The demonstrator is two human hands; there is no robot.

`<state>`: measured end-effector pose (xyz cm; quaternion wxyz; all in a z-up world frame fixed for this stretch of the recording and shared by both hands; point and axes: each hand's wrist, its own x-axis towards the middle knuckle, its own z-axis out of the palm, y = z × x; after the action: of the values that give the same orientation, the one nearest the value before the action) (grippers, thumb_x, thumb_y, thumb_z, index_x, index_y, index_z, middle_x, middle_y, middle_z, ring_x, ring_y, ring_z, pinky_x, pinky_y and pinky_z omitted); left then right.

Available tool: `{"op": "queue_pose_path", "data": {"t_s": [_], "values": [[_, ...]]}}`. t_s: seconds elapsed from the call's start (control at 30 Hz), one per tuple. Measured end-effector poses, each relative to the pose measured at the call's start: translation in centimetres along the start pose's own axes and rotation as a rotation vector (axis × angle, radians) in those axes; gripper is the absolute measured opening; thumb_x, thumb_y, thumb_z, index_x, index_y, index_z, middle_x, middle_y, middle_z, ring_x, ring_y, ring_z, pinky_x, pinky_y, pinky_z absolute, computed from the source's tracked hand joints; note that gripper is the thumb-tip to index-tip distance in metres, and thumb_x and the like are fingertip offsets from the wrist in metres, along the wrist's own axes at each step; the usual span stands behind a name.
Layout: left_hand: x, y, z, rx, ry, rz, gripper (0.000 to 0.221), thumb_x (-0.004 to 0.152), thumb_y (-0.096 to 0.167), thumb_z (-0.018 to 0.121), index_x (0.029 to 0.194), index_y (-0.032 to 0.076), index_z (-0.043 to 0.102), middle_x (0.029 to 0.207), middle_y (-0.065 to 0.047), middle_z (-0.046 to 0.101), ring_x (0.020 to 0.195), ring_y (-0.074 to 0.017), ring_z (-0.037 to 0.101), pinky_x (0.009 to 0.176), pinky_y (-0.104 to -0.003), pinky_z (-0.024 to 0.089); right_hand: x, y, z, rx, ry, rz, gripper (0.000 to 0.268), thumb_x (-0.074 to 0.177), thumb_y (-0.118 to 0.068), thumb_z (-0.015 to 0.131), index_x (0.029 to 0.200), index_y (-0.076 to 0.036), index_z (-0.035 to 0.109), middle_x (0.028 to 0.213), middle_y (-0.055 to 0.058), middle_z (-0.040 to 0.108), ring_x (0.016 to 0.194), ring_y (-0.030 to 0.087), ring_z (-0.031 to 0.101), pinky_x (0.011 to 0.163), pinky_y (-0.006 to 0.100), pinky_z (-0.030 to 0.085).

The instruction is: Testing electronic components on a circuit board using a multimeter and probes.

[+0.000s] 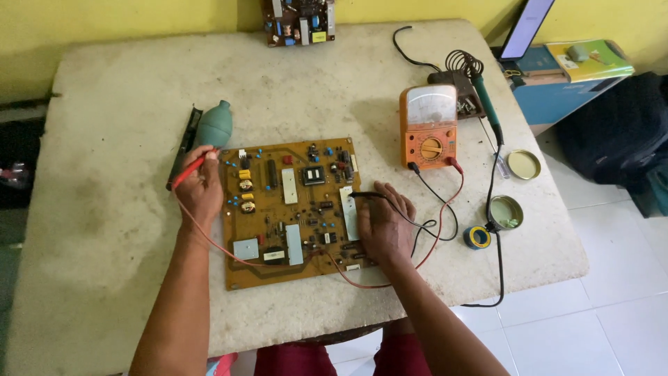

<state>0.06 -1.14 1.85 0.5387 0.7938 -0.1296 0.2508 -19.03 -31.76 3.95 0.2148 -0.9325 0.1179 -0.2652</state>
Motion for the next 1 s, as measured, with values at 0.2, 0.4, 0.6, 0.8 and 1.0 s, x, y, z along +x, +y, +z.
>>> {"op": "queue_pose_path", "data": {"t_s": [0.2, 0.4, 0.6, 0.8, 1.0], "values": [[1.9, 9.4, 6.8, -0.035, -0.307, 0.16, 0.016, 0.105, 0.022, 0.063, 0.12, 0.019, 0.069, 0.107, -0.01, 0.076, 0.104, -0.0312, 0.074, 0.093, -0.042, 0.057, -0.2, 0.2, 0.1, -0.006, 0.011, 0.001, 0.026, 0.095, -0.034, 0.062, 0.099, -0.015, 0.078, 0.133, 0.006, 0.071, 0.132, 0.025, 0.061, 0.111, 0.047, 0.039], [0.8, 7.5, 16.1, -0.153, -0.526, 0.055, 0.016, 0.103, 0.031, 0.065, 0.116, 0.026, 0.072, 0.08, -0.001, 0.072, 0.073, -0.019, 0.071, 0.073, -0.037, 0.058, -0.3, 0.5, 0.8, -0.036, 0.058, -0.005, 0.022, 0.093, -0.033, 0.063, 0.096, -0.017, 0.077, 0.132, 0.003, 0.071, 0.131, 0.023, 0.062, 0.11, 0.044, 0.04], [1.1, 9.9, 16.4, -0.103, -0.612, -0.014, 0.014, 0.102, 0.029, 0.063, 0.114, 0.026, 0.071, 0.083, -0.01, 0.075, 0.08, -0.0338, 0.074, 0.077, -0.047, 0.057, -0.3, 0.5, 1.0, -0.03, 0.095, -0.03, 0.021, 0.091, -0.031, 0.066, 0.097, -0.013, 0.076, 0.129, 0.004, 0.072, 0.129, 0.025, 0.063, 0.108, 0.045, 0.041], [0.4, 8.5, 17.2, -0.072, -0.612, 0.042, 0.013, 0.101, 0.026, 0.064, 0.111, 0.023, 0.071, 0.076, -0.012, 0.072, 0.077, -0.0352, 0.073, 0.072, -0.047, 0.057, -0.2, -0.2, 0.2, -0.021, 0.075, -0.01, 0.023, 0.09, -0.03, 0.065, 0.099, -0.013, 0.077, 0.129, 0.006, 0.072, 0.129, 0.025, 0.063, 0.109, 0.046, 0.04], [0.6, 8.7, 17.2, -0.026, -0.631, 0.076, 0.013, 0.101, 0.026, 0.063, 0.11, 0.022, 0.07, 0.091, -0.017, 0.076, 0.091, -0.0449, 0.073, 0.08, -0.056, 0.059, -0.2, 0.0, 0.4, -0.02, 0.091, -0.016, 0.023, 0.092, -0.032, 0.064, 0.101, -0.015, 0.077, 0.127, 0.004, 0.072, 0.128, 0.025, 0.063, 0.109, 0.046, 0.041]]}}
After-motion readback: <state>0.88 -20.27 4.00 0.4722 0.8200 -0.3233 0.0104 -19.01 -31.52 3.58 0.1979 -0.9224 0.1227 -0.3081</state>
